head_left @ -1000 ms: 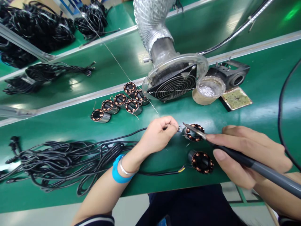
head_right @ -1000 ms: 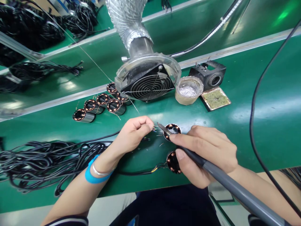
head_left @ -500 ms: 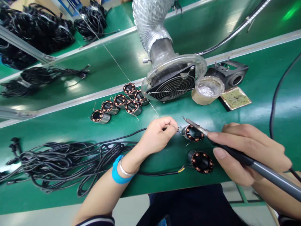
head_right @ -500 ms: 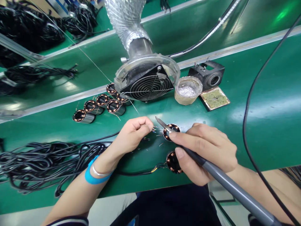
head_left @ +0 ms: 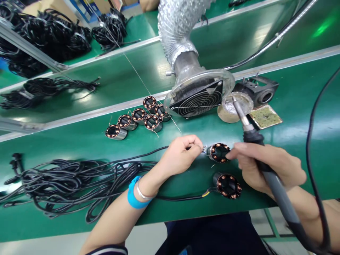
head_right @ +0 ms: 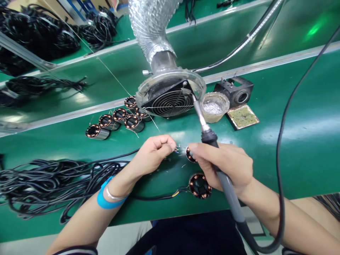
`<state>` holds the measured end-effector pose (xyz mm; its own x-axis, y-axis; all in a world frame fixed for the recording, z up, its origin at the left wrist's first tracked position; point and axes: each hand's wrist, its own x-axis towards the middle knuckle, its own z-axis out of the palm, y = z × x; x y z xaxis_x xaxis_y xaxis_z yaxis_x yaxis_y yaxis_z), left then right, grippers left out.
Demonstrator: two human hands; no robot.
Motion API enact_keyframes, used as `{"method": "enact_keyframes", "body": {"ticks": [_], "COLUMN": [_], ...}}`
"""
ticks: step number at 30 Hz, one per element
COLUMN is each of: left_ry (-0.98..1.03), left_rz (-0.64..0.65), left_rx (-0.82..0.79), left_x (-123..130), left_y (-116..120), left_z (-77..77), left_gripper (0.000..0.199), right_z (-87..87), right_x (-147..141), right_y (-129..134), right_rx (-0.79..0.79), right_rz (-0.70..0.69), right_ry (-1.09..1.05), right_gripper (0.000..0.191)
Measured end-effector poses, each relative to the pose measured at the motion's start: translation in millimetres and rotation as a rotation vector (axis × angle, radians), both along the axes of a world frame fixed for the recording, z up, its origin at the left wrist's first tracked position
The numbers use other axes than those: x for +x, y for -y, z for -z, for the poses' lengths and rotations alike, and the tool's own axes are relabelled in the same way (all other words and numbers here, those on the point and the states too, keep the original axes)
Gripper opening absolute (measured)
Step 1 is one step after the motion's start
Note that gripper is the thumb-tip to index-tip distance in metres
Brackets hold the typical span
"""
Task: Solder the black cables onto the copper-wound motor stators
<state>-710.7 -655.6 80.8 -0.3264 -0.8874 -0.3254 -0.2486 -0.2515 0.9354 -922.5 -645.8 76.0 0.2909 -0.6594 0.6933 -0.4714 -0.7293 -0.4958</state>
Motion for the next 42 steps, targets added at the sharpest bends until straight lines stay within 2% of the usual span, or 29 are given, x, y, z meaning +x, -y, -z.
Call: {"method": "enact_keyframes", "body": {"ticks": [2, 5, 11, 17, 25, 42], "left_ry": [0.004, 0.01, -0.001, 0.012, 0.018, 0.004], "left_rz": [0.005, 0.007, -0.012, -0.024, -0.021, -0.024], "left_rx": [-0.012, -0.015, -0.006, -0.013, -0.039, -0.023], "left_x": [0.1, 0.5, 0.5, 0.3, 0.0, 0.6], "left_y": [-0.3, -0.7, 0.2, -0.1, 1.8, 0.6], "left_z": [0.5, 1.6, 2.9, 2.4, 1.9, 2.2], "left_gripper": [0.017, 0.018, 0.017, 0.017, 0.017, 0.016], "right_z": [-4.6, -9.9, -13.1, -21.1, -19.3, -20.3], "right_x": [5.8, 12.4, 3.7, -3.3, -1.1, -8.0], "right_y": [3.7, 7.8, 3.6, -3.1, -5.5, -7.6], "right_rx": [-0.063, -0.085, -0.015, 0.044, 0.041, 0.047], "right_rz": [-0.033, -0.071, -0.076, -0.147, -0.141, -0.151], "right_ry": [-0.025, -0.065, 0.003, 0.027, -0.009, 0.027], "right_gripper": [0.032, 0.032, 0.047, 0.035, 0.027, 0.029]}}
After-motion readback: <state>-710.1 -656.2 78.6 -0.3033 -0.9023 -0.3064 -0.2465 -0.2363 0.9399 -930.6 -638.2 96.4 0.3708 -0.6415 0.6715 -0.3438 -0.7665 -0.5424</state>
